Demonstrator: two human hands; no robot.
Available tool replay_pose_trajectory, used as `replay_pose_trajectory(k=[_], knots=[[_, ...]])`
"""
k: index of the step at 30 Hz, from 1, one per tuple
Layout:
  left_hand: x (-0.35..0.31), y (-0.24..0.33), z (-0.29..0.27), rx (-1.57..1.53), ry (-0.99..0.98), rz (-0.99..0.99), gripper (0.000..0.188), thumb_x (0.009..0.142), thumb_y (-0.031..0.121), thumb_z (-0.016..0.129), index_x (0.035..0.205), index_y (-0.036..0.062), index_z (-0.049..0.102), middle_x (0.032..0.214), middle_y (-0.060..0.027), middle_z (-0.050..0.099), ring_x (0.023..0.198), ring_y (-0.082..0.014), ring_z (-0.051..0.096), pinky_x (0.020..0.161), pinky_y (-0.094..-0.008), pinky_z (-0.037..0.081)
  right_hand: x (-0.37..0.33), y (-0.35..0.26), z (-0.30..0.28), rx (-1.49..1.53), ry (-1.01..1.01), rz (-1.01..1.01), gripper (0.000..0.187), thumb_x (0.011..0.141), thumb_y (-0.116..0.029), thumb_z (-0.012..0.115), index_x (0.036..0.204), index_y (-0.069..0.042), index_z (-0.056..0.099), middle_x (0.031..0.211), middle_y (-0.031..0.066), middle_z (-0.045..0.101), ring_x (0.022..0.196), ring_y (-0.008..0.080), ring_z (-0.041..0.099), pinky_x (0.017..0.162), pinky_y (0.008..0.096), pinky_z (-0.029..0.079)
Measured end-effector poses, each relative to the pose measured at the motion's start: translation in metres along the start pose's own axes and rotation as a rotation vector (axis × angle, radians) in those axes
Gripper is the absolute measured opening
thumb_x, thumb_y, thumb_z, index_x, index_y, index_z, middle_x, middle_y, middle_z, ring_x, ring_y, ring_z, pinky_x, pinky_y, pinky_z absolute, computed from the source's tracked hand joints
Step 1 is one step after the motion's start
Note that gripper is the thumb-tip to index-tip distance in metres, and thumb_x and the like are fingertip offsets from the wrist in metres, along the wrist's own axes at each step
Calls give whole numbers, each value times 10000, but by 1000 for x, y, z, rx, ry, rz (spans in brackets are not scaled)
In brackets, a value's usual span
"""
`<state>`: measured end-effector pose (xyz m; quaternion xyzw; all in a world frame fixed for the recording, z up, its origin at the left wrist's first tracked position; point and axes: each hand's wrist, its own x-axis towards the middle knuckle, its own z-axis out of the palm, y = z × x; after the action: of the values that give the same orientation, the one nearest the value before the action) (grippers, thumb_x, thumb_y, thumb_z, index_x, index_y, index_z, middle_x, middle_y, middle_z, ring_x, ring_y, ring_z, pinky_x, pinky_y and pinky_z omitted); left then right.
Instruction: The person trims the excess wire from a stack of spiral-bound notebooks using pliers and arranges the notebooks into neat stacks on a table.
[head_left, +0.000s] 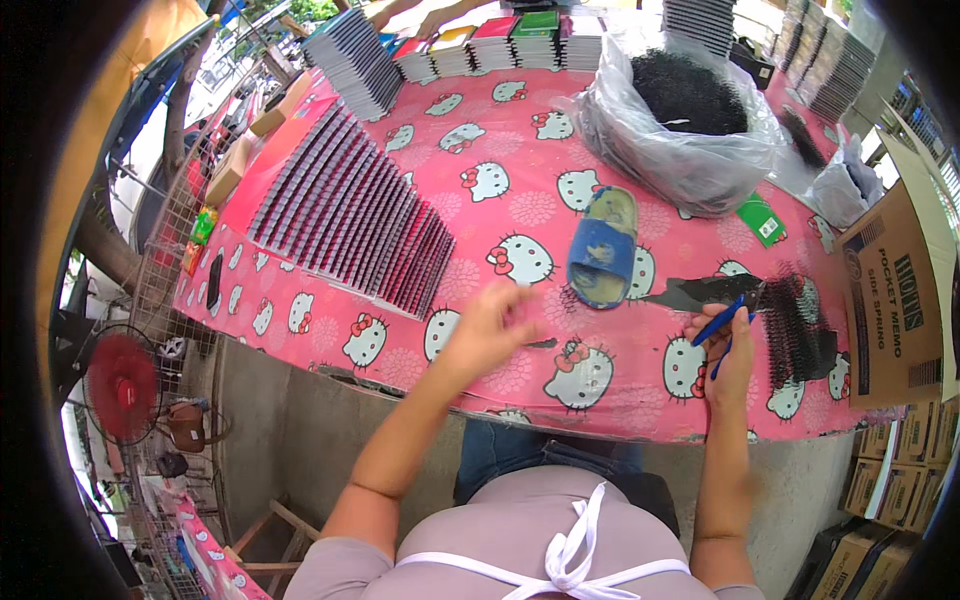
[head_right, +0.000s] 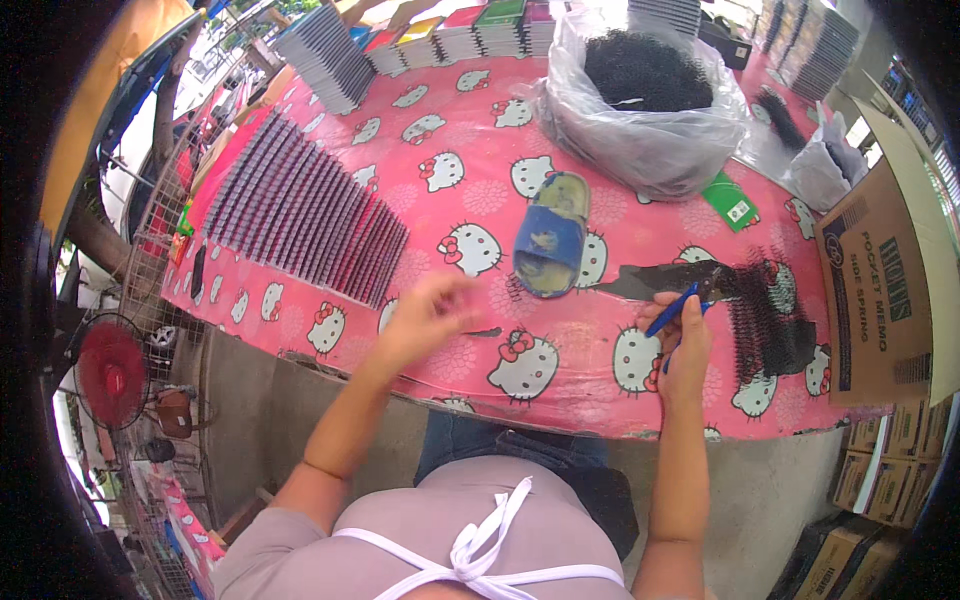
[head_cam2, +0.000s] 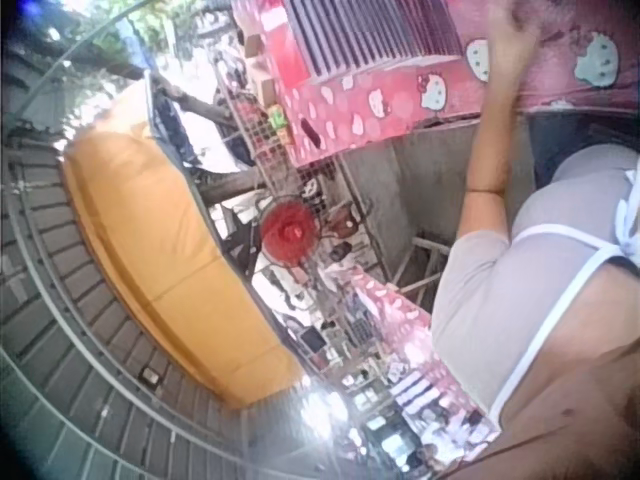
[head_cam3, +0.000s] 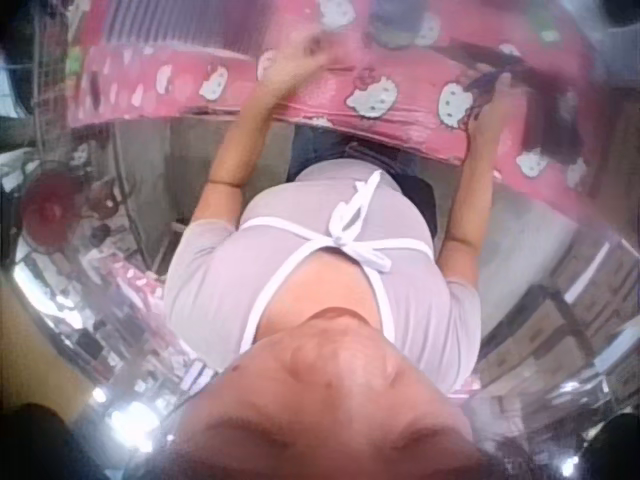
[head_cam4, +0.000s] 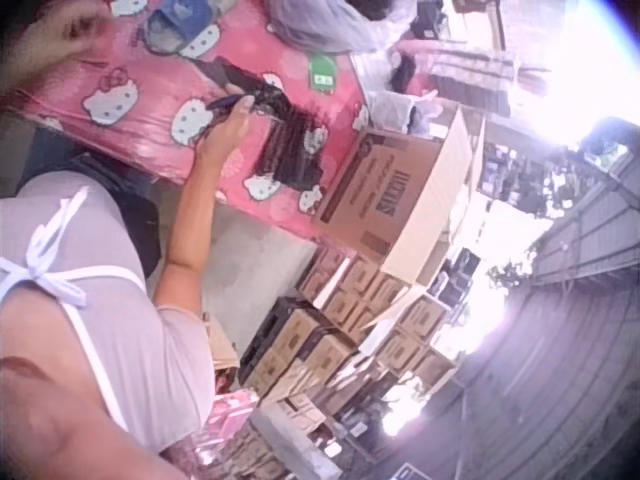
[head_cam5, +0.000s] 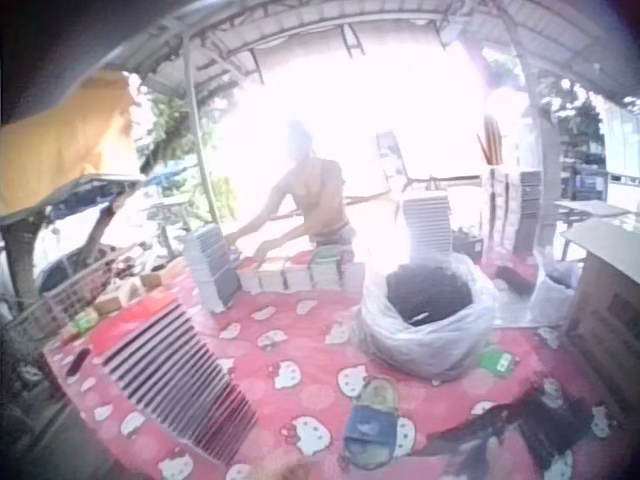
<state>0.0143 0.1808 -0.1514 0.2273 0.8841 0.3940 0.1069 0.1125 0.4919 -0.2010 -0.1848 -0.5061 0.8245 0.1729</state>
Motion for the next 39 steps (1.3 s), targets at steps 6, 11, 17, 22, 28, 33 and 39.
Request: replay_pose_trajectory(k=[6,11,17,22,28,33,39], knots=[[-27,21,55,-33,255,49,372,737,152,773,1068,40,645,901,-96,563,856,-209,591,706,-327,493,-2,1,-1,-16,-16,-41,483,980,-424,456,1007,34,605,821,121,661,747,211,657,736,331,530],[-3,5,57,-16,112,17,290,732,98,730,982,25,604,988,-162,567,914,-327,575,752,-391,485,0,-2,-2,-29,-37,-54,484,981,-423,455,1013,37,603,827,120,661,751,211,657,747,328,525],[24,12,46,62,233,172,258,743,99,723,960,28,603,1069,-178,573,1004,-328,552,844,-398,456,2,-1,2,-22,-24,-27,480,985,-416,447,1008,39,601,830,124,661,750,210,654,747,336,525],[23,11,69,-32,236,152,288,729,107,729,965,20,590,1030,-157,581,1009,-313,531,853,-385,441,1,-1,-6,18,-47,-17,478,988,-416,444,1015,37,594,848,134,656,768,223,647,766,346,523],[11,-2,70,42,321,204,243,738,99,726,931,10,608,908,-116,611,907,-290,566,774,-371,462,2,0,-8,-7,-40,3,471,989,-414,436,1030,29,591,852,136,652,783,229,645,765,353,523],[0,-6,38,-693,170,-334,171,845,112,692,947,-8,627,879,-68,645,845,-178,617,751,-299,514,1,1,-7,-33,-18,-14,487,986,-441,435,1021,17,596,849,123,648,779,221,639,760,350,522],[110,41,-5,-1468,300,-91,186,911,151,634,979,-19,600,935,-86,610,870,-167,605,836,-298,543,2,2,-3,33,-34,14,476,987,-420,447,1014,32,594,849,128,654,777,221,645,760,345,517]])
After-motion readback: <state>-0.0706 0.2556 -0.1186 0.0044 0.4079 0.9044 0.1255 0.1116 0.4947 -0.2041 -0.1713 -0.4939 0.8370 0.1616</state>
